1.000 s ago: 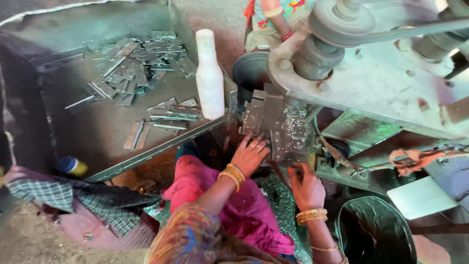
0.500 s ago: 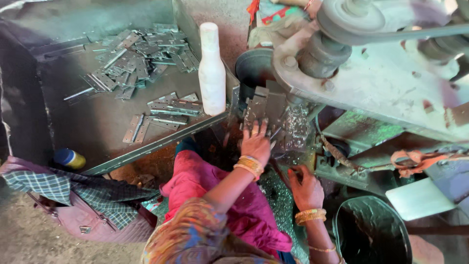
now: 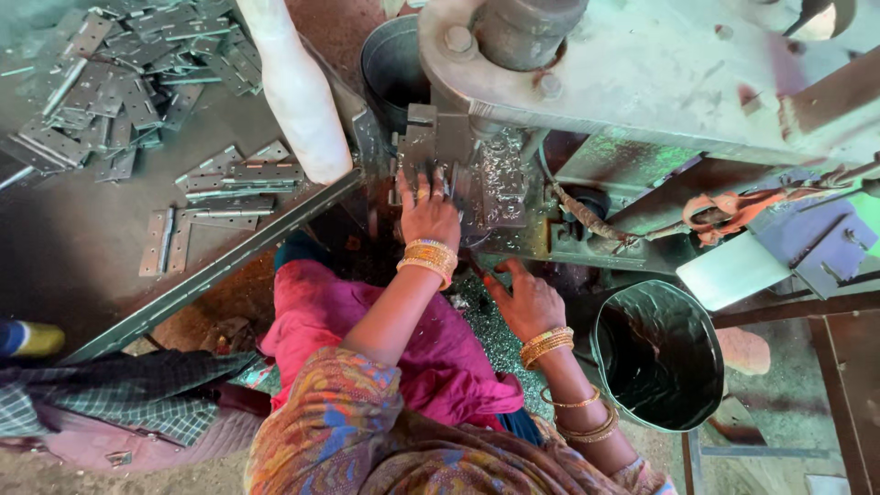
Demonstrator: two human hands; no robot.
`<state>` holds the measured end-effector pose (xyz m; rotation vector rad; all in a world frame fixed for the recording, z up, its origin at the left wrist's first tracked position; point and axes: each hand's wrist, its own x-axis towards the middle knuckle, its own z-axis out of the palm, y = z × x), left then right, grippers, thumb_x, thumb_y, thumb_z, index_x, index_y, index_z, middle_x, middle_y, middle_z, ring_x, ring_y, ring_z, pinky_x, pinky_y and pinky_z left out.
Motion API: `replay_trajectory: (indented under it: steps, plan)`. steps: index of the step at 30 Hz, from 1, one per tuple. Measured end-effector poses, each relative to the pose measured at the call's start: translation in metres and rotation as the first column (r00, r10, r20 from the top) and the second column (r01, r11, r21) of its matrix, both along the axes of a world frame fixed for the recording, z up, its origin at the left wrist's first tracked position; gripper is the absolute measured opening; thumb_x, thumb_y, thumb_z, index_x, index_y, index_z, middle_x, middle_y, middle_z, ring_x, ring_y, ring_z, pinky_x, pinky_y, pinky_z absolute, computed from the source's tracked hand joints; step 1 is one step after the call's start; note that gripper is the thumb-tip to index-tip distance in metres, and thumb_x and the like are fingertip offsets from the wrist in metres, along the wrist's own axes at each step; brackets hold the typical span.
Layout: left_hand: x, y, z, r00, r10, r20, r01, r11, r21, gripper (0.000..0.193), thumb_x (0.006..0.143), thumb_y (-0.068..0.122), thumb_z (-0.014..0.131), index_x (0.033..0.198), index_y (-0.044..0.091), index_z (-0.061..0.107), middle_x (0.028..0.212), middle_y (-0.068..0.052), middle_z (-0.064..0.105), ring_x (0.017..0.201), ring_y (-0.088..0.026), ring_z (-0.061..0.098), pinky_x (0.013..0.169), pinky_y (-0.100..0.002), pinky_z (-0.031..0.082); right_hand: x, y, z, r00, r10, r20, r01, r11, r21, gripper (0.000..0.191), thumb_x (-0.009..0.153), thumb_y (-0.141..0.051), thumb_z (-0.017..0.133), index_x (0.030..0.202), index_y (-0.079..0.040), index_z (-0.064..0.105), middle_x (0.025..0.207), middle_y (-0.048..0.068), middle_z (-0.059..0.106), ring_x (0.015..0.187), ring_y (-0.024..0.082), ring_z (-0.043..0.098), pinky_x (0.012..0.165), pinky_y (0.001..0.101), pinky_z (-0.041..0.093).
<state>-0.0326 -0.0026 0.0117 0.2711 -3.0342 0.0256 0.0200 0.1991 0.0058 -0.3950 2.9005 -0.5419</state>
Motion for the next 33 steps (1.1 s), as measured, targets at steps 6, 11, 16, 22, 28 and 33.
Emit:
replay_trajectory:
  steps: [6,11,16,22,28,33]
  plan:
    - [0.008,0.000,-0.001,0.999,0.013,0.038,-0.015,0.998,0.055,0.042,0.099,0.028,0.045,0.130,0.011,0.068,0.163,-0.010,0.036,0.152,-0.032,0.027,0.120,-0.066,-0.005,0.034,0.013,-0.065,0.979,-0.042,0.200,0.045,0.999,-0.013,0.047,0.090,-0.052,0.064,0.118,-0.014,0.065,0.100,0.024,0.074,0.096,0.045,0.070,0.082,0.0553,0.054]
    - [-0.003,-0.006,-0.002,0.999,0.005,0.035,-0.007,0.999,0.044,0.045,0.099,0.030,0.044,0.132,0.010,0.067,0.163,-0.008,0.036,0.153,-0.032,0.026,0.121,-0.066,-0.004,0.005,0.020,-0.062,0.967,0.016,0.254,-0.027,0.999,0.038,0.051,0.090,-0.058,0.061,0.112,-0.012,0.066,0.100,0.023,0.073,0.098,0.044,0.069,0.082,0.0547,0.054]
    - [-0.020,-0.001,-0.009,0.998,0.058,0.035,-0.060,0.998,0.035,0.041,0.102,0.021,0.044,0.133,0.010,0.067,0.166,-0.008,0.034,0.154,-0.031,0.027,0.122,-0.066,-0.003,0.005,0.016,-0.057,0.984,0.081,0.162,-0.094,0.993,0.071,0.052,0.092,-0.058,0.059,0.110,-0.010,0.066,0.099,0.023,0.073,0.096,0.043,0.070,0.080,0.0544,0.055]
    - [-0.006,-0.007,-0.005,0.994,0.022,0.105,-0.026,0.999,0.037,0.048,0.089,0.016,0.047,0.132,0.011,0.066,0.166,-0.004,0.031,0.153,-0.033,0.023,0.117,-0.067,-0.003,0.009,0.019,-0.058,0.971,0.067,0.230,-0.079,0.996,0.040,0.050,0.092,-0.055,0.060,0.109,-0.008,0.064,0.095,0.024,0.072,0.094,0.045,0.069,0.079,0.0565,0.053]
    - [-0.002,-0.014,0.002,0.999,-0.021,0.049,0.016,0.993,0.113,0.042,0.100,0.017,0.041,0.132,0.015,0.067,0.164,-0.004,0.036,0.154,-0.032,0.027,0.121,-0.070,-0.002,0.016,0.015,-0.069,0.975,0.032,0.218,-0.022,0.999,-0.048,0.048,0.092,-0.053,0.062,0.105,-0.007,0.067,0.097,0.026,0.072,0.096,0.047,0.068,0.082,0.0564,0.053]
    - [-0.007,-0.020,0.005,0.996,-0.007,0.088,0.000,0.998,0.071,0.044,0.098,0.017,0.040,0.131,0.015,0.068,0.163,-0.005,0.035,0.153,-0.031,0.025,0.118,-0.071,-0.004,0.022,0.017,-0.075,0.967,0.032,0.252,-0.017,0.998,-0.062,0.050,0.090,-0.053,0.064,0.109,-0.007,0.066,0.098,0.027,0.072,0.097,0.047,0.068,0.083,0.0565,0.052]
